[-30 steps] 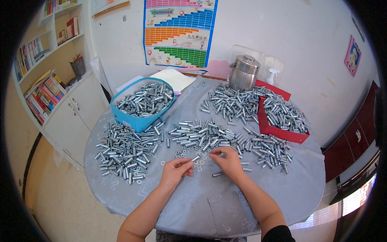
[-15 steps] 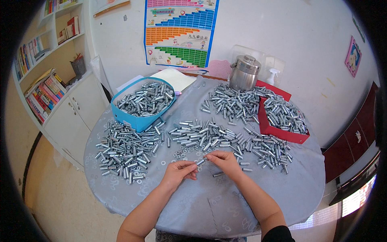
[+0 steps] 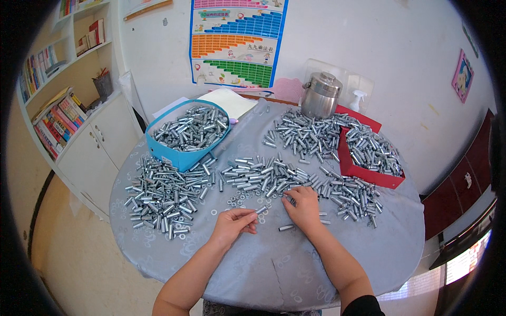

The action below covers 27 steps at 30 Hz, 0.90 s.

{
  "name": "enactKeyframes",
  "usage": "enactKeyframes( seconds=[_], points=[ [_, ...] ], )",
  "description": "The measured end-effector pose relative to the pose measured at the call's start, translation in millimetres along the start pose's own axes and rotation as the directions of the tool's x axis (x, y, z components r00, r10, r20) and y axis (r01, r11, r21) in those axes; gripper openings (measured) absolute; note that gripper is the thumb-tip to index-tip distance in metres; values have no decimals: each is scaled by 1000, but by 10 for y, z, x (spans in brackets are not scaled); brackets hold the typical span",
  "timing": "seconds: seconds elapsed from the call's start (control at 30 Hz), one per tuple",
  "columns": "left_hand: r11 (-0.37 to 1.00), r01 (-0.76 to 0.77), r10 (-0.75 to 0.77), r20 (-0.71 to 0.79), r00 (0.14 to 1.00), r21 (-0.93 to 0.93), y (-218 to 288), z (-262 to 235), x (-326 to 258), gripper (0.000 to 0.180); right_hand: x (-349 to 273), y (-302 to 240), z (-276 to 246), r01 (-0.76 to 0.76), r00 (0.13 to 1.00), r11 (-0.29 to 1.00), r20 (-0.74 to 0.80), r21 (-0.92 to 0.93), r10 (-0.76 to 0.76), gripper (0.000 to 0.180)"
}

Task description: The person sits at a table covered with a grey cloth and repeatedly picks up small metal cylindrical fasteners and white washers. They insert the washers into the fasteners by hand and place the assembled units back onto the table. The task involves sorting and assembling these components from large piles into smaller groups.

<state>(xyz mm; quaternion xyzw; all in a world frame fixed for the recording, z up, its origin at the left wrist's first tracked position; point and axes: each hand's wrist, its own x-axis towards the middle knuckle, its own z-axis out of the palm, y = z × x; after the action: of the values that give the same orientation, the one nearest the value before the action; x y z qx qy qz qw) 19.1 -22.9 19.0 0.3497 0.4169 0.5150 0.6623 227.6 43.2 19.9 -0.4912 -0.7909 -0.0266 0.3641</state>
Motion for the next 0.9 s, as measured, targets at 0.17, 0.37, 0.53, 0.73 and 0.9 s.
enactKeyframes(
  seconds=[0.17,0.37,0.53,0.73,0.9],
  points=[
    [1000,-1,1,8,1000,-3,-5,2,10,17,9,-21,51,-3,997,1000,74,-1,3,17],
    [1000,13,-13,-6,1000,3,-1,6,11,16,-6,-42,-14,28,992,999,119,34,-32,17],
    [1000,8,-8,6,1000,-7,-16,-20,9,16,31,-141,-115,-222,960,906,242,361,138,18],
    [999,41,-40,22,999,-21,-17,-34,15,19,45,-177,-136,-385,895,624,440,680,73,23],
    [999,49,-49,4,999,16,5,-24,-4,18,35,-199,-137,-319,906,656,423,684,0,19]
  ],
)
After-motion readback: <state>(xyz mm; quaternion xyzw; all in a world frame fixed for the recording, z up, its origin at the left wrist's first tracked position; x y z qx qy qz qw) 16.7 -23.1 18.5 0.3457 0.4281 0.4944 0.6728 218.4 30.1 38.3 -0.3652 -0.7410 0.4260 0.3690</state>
